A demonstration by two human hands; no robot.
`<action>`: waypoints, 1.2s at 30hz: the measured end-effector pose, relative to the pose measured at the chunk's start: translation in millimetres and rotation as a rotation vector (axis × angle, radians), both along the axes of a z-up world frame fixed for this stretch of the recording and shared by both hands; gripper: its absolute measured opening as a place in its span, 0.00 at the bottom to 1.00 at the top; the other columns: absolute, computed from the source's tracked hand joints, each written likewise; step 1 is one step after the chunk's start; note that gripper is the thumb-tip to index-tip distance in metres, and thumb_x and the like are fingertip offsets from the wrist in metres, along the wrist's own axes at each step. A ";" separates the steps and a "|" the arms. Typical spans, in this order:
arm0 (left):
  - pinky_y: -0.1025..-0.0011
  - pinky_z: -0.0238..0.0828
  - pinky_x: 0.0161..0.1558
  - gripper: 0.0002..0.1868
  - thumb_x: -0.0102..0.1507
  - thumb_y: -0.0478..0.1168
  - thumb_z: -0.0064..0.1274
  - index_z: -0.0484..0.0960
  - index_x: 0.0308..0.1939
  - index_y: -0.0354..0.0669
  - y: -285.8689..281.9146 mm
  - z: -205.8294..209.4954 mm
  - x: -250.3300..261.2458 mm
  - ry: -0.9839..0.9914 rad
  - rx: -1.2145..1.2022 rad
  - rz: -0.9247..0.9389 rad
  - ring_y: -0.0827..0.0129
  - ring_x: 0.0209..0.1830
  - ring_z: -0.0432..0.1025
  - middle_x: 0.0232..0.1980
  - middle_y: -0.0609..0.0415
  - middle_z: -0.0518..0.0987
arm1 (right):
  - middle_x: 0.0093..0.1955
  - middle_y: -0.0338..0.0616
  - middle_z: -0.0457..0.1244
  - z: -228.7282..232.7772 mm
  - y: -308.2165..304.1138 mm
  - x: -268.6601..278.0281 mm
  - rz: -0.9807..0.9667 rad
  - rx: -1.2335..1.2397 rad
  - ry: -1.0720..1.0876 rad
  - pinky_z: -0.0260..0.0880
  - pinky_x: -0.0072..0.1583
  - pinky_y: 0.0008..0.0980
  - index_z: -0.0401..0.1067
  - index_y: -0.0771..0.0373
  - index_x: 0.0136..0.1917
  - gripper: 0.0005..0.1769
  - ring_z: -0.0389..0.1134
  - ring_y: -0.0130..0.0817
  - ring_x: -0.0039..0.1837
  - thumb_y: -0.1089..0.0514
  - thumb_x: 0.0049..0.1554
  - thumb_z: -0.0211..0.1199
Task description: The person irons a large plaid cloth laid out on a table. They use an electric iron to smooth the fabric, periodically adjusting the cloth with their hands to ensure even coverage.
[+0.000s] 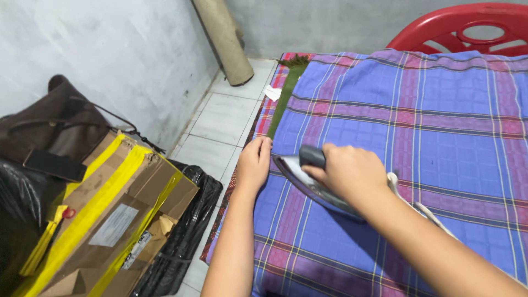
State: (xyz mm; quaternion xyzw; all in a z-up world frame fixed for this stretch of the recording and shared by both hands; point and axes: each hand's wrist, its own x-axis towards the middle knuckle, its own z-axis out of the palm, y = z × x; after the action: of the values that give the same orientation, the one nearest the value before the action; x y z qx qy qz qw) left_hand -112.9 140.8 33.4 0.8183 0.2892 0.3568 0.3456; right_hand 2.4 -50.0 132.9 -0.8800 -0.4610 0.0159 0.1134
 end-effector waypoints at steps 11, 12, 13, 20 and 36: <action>0.59 0.69 0.61 0.20 0.67 0.48 0.50 0.81 0.54 0.37 -20.5 11.1 2.4 0.038 0.162 -0.204 0.51 0.59 0.75 0.56 0.43 0.82 | 0.33 0.52 0.70 6.7 -82.3 -5.4 -0.087 -0.269 0.039 0.75 0.44 0.51 0.74 0.52 0.46 0.32 0.74 0.54 0.40 0.24 0.48 0.59; 0.58 0.66 0.63 0.21 0.67 0.48 0.50 0.80 0.57 0.36 -21.4 8.9 4.6 0.048 0.197 -0.216 0.51 0.63 0.73 0.59 0.42 0.80 | 0.33 0.52 0.70 5.4 -78.8 -3.2 -0.085 -0.246 0.020 0.75 0.44 0.51 0.74 0.52 0.45 0.32 0.74 0.54 0.40 0.24 0.48 0.59; 0.56 0.63 0.65 0.23 0.68 0.49 0.50 0.78 0.60 0.36 -21.2 5.9 7.1 0.059 0.235 -0.229 0.50 0.66 0.71 0.63 0.42 0.79 | 0.34 0.52 0.70 3.6 -74.5 -0.4 -0.084 -0.221 0.002 0.75 0.43 0.51 0.74 0.53 0.44 0.32 0.74 0.54 0.39 0.24 0.49 0.59; 0.51 0.48 0.74 0.27 0.70 0.50 0.46 0.73 0.67 0.38 -17.6 -21.1 21.0 0.284 0.328 -0.138 0.51 0.78 0.58 0.73 0.43 0.69 | 0.34 0.54 0.70 -3.4 -35.4 30.7 -0.083 -0.009 -0.094 0.74 0.43 0.51 0.75 0.59 0.41 0.32 0.74 0.54 0.39 0.26 0.52 0.62; 0.45 0.34 0.74 0.39 0.66 0.60 0.44 0.58 0.76 0.47 -1.4 -32.5 57.6 0.650 0.247 -0.033 0.56 0.81 0.43 0.81 0.48 0.51 | 0.37 0.52 0.71 11.9 -118.6 5.9 -0.205 -0.170 0.080 0.74 0.48 0.51 0.75 0.54 0.45 0.31 0.74 0.54 0.43 0.25 0.48 0.62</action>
State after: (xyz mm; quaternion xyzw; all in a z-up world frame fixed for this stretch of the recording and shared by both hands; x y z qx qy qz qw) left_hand -55.2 139.4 0.9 0.9294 0.3256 0.1041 0.1393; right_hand 8.3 -168.6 144.8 -0.9276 -0.3607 0.0783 0.0581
